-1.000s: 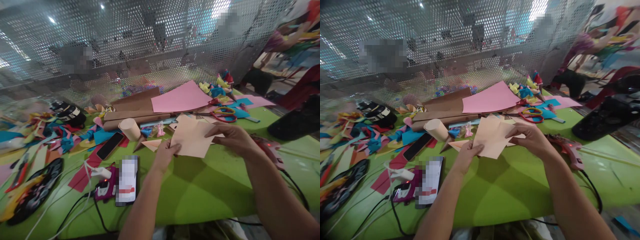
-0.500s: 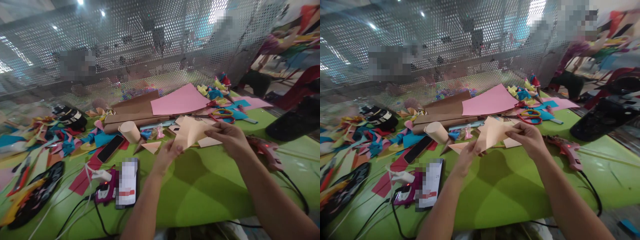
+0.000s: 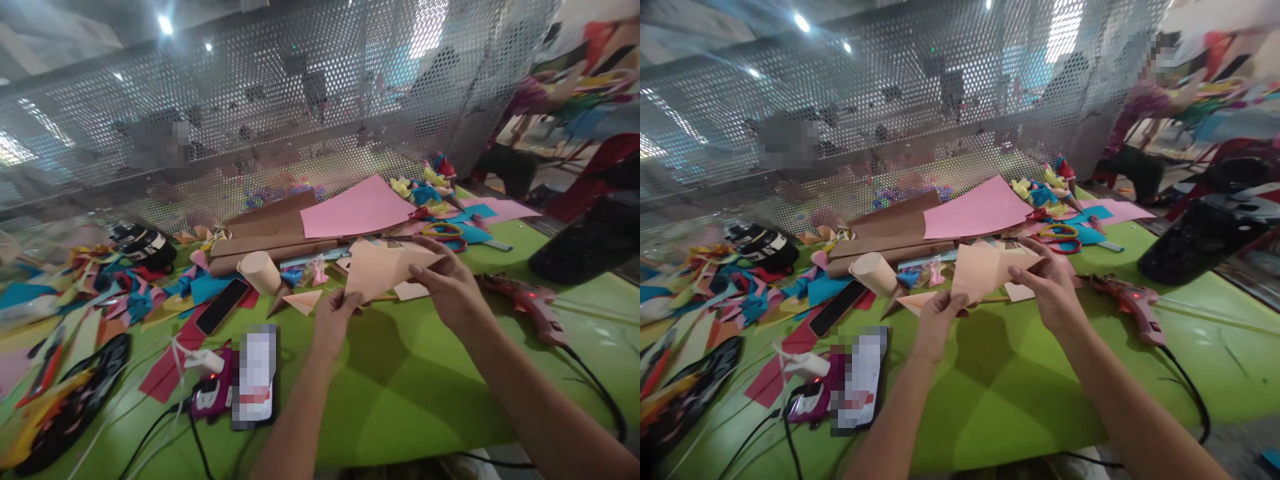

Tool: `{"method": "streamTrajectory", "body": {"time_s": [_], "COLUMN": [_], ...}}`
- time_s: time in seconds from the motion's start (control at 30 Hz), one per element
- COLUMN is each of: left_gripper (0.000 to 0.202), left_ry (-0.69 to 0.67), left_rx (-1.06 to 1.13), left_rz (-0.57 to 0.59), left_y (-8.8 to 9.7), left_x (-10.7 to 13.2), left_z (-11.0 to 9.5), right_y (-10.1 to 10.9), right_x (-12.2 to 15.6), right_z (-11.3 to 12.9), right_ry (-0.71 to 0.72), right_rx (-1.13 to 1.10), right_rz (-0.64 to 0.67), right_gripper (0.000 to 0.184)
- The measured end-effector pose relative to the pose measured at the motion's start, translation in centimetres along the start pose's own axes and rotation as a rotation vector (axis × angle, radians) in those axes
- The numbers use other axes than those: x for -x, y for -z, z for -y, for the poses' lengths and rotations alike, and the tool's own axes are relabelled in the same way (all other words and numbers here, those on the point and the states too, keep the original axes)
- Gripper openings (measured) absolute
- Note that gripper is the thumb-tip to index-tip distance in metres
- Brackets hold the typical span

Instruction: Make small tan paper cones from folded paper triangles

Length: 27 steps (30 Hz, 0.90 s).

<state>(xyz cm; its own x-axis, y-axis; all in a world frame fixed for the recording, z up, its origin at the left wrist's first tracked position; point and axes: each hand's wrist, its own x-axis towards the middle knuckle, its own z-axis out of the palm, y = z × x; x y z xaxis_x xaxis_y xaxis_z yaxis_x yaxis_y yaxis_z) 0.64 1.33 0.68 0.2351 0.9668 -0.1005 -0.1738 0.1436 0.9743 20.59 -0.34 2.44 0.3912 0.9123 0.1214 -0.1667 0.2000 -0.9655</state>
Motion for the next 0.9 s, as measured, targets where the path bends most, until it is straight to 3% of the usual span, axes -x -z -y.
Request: {"method": "streamTrajectory", "body": {"time_s": [0.2,0.53,0.9], "left_gripper": [0.033,0.040,0.052], "left_ry": [-0.004,0.022,0.118], "left_rx": [0.027,0.109,0.142], "left_rz": [-0.037,0.005,-0.005], "left_y": [-0.3,-0.5,-0.8], "left_x": [0.0,0.4,0.4], "left_z": [0.0,0.1,-0.1], "right_y": [-1.6,-2.1,-2.0], "right_x": [1.1,1.6,1.7], "right_z": [-1.3,-1.6,-1.0], "right_ry": [-0.174,-0.210,-0.177], "right_rx": [0.027,0.047,-0.018], "right_rz": [0.225,0.283,0.145], "right_gripper": [0.046,0.041,0.035]}}
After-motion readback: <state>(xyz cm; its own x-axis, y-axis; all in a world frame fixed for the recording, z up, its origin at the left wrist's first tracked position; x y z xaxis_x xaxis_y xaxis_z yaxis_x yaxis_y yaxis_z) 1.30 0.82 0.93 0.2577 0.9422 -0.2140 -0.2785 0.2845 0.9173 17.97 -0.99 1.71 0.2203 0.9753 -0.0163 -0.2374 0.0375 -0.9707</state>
